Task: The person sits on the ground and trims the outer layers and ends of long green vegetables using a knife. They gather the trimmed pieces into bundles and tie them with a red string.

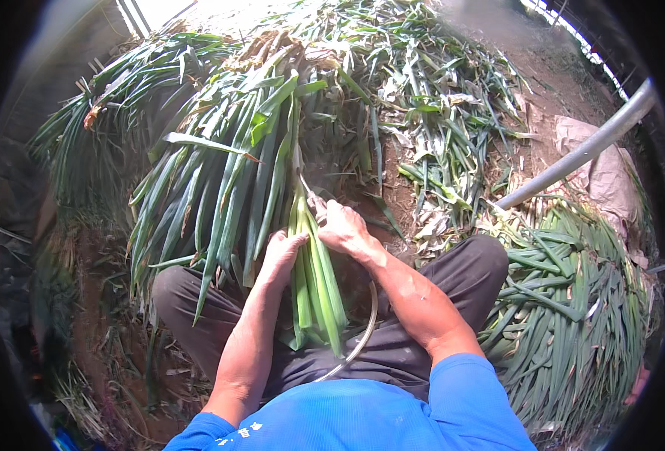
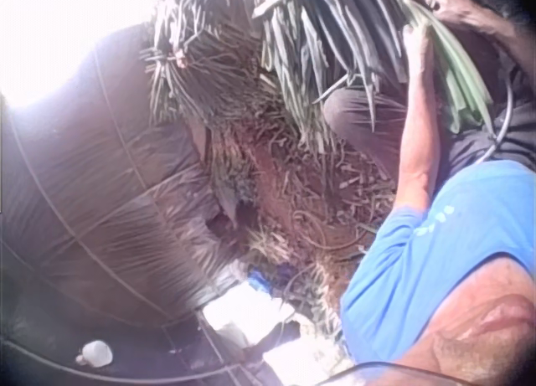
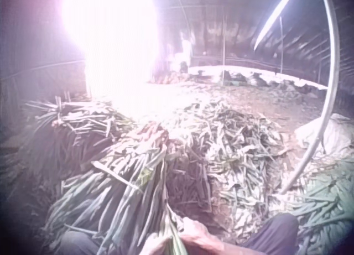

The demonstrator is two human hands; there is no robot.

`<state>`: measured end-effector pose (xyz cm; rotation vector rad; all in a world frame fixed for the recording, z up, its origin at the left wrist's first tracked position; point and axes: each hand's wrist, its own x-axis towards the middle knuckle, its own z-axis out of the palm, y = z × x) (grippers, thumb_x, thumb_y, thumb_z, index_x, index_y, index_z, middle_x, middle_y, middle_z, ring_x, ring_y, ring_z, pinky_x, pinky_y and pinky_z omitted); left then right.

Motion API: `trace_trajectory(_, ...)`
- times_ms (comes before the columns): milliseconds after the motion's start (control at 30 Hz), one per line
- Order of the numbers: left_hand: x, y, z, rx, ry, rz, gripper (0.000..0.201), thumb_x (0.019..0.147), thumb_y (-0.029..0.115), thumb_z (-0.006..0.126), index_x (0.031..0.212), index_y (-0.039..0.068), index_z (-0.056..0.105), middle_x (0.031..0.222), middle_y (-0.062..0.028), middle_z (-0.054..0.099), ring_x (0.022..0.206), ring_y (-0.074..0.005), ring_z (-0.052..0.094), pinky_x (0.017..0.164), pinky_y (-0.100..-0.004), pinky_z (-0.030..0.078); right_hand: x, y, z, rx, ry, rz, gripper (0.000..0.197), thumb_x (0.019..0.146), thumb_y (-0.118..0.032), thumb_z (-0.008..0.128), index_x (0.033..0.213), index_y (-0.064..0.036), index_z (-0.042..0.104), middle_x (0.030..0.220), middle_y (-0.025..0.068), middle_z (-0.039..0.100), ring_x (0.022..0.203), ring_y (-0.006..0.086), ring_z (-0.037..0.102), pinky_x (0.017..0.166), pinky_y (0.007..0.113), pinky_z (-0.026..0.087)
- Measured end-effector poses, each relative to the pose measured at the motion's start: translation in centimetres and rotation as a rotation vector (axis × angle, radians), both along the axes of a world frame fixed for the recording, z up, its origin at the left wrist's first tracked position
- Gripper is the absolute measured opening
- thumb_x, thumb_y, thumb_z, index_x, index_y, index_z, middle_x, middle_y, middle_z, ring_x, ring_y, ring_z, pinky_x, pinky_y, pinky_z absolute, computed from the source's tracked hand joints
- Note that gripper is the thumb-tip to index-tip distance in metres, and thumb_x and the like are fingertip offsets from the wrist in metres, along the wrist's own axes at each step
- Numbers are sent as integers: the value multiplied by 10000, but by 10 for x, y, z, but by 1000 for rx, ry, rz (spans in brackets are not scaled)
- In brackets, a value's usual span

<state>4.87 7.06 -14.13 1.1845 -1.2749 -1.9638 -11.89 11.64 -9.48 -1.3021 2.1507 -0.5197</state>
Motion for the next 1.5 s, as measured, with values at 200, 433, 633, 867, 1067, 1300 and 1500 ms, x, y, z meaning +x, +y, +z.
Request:
trace_trajectory(200,5,3,10,99,78,-64,264,887,124,679,1110,-15,651,925,-79,708,755,-165,683,720,-323,568,-24,-42,-23,-52,-4,-62,418,848,-277,614,1096,55,559,992,336,682,985,489,670,876,550,536)
trace_trajectory(433,0,11,31,171,110,-50,213,927,107,679,1110,1,662,905,-42,706,735,-118,659,714,-291,551,-49,-84,-43,-154,-35,-64,356,806,-195,616,1085,22,576,981,278,703,960,452,682,853,523,533)
trace_trajectory(633,3,8,27,208,140,-26,271,917,107,703,1163,8,648,980,-35,704,823,-110,659,785,-287,542,-65,-129,-40,-129,13,-94,330,909,-246,568,1103,20,581,968,292,698,940,462,680,841,533,535)
trace_trajectory(867,0,5,23,171,135,-93,267,923,128,706,1154,9,647,967,-31,699,814,-108,658,770,-284,544,-86,-148,-42,-114,50,-154,383,942,-314,530,1131,15,587,1025,278,700,993,419,685,853,514,537)
trace_trajectory(1067,-17,7,18,6,111,-121,273,935,114,666,1166,-28,634,976,-47,692,823,-115,645,764,-278,525,-73,-47,-15,-71,-62,-98,310,934,-229,510,1070,28,615,982,287,680,955,434,664,812,503,519)
trace_trajectory(1300,-55,14,26,-145,-10,-141,240,896,117,676,1074,-44,685,909,-76,719,758,-121,662,710,-279,543,-44,65,31,81,-92,14,410,918,-340,553,1117,19,571,999,325,673,962,486,655,825,526,525)
trace_trajectory(1500,-50,22,20,-246,-39,-119,243,880,135,692,1053,-36,702,889,-61,720,755,-107,655,696,-282,543,-37,88,30,-50,-187,59,455,850,-389,661,1048,17,606,956,295,678,931,466,664,809,497,529)
